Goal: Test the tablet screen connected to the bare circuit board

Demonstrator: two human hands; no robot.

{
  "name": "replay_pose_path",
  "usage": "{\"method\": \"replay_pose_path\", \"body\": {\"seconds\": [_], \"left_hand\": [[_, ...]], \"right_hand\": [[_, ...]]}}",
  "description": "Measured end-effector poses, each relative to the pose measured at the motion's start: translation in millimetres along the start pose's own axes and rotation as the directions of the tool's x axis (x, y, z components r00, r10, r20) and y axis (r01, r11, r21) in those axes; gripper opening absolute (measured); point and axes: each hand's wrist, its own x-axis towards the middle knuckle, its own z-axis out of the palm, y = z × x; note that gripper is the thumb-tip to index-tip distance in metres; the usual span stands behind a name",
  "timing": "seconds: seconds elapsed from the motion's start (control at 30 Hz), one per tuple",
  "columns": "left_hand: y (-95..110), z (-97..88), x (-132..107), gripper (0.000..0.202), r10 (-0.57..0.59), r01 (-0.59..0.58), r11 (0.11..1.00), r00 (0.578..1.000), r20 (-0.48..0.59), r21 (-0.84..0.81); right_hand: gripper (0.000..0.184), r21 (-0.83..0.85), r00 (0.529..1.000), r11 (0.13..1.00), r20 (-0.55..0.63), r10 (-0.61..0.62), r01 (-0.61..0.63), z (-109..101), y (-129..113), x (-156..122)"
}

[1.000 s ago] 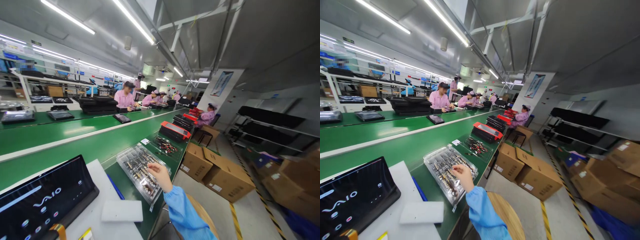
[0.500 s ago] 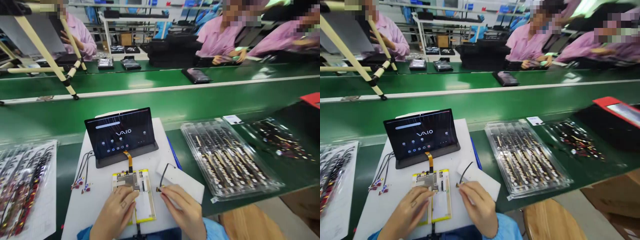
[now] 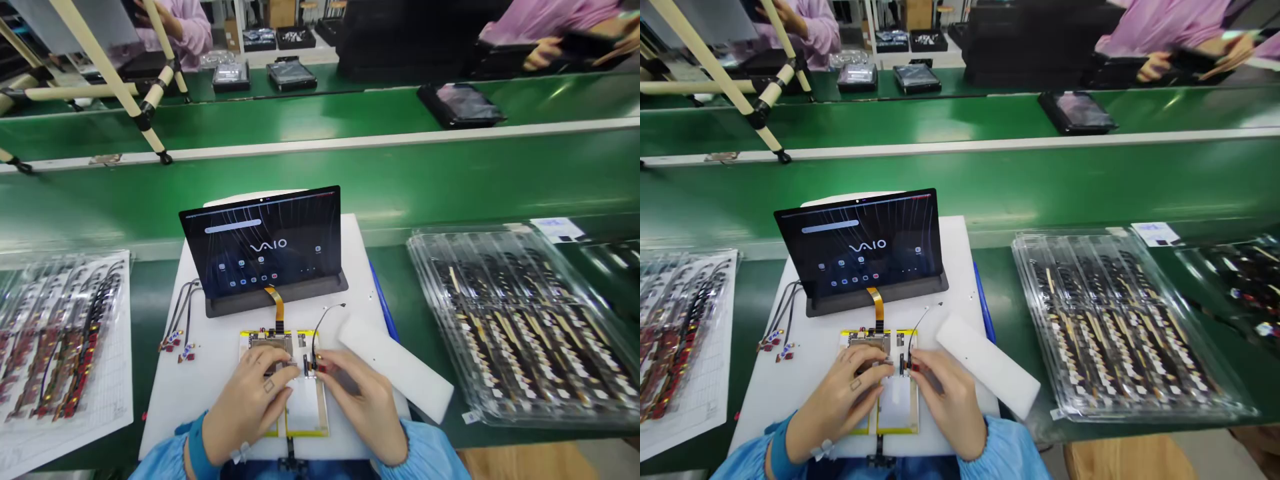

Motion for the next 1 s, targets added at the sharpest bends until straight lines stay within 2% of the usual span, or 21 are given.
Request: {"method": "replay_pose_path", "body": {"seconds": [0.3,0.47,0.63,0.77,1.0], "left_hand": [[0.3,0.4,-0.2,0.024,-0.018,0.018,1.0,0.999,0.026,0.007],[3.8,0.5,5.6,0.028,0.054,-0.057,0.985,0.998,0.024,0.163],[4.8,4.5,4.3,0.034,0.066,-0.068,0.965,0.998,0.015,0.255],[4.1,4.7,1.5,0.034,0.084,-0.082,0.961,0.996,0.005,0.264],[2.2,1.2,2.9,0.028,0.075,-0.072,0.98,0.997,-0.012,0.187]], "right_hand": [[0.013,0.019,0.998,0.998,0.028,0.059,-0.06,1.1,2.7,-0.6],[0.012,0.028,0.997,0.998,0.041,0.063,-0.064,0.1,1.4,1.7],[0.013,0.034,0.997,0.998,0.041,0.06,-0.062,-0.1,1.9,2.3],[0.013,0.032,0.997,0.997,0.046,0.066,-0.068,1.2,3.7,-0.4],[0.009,0.021,0.996,0.997,0.052,0.078,-0.079,2.0,4.8,-2.5]]}}
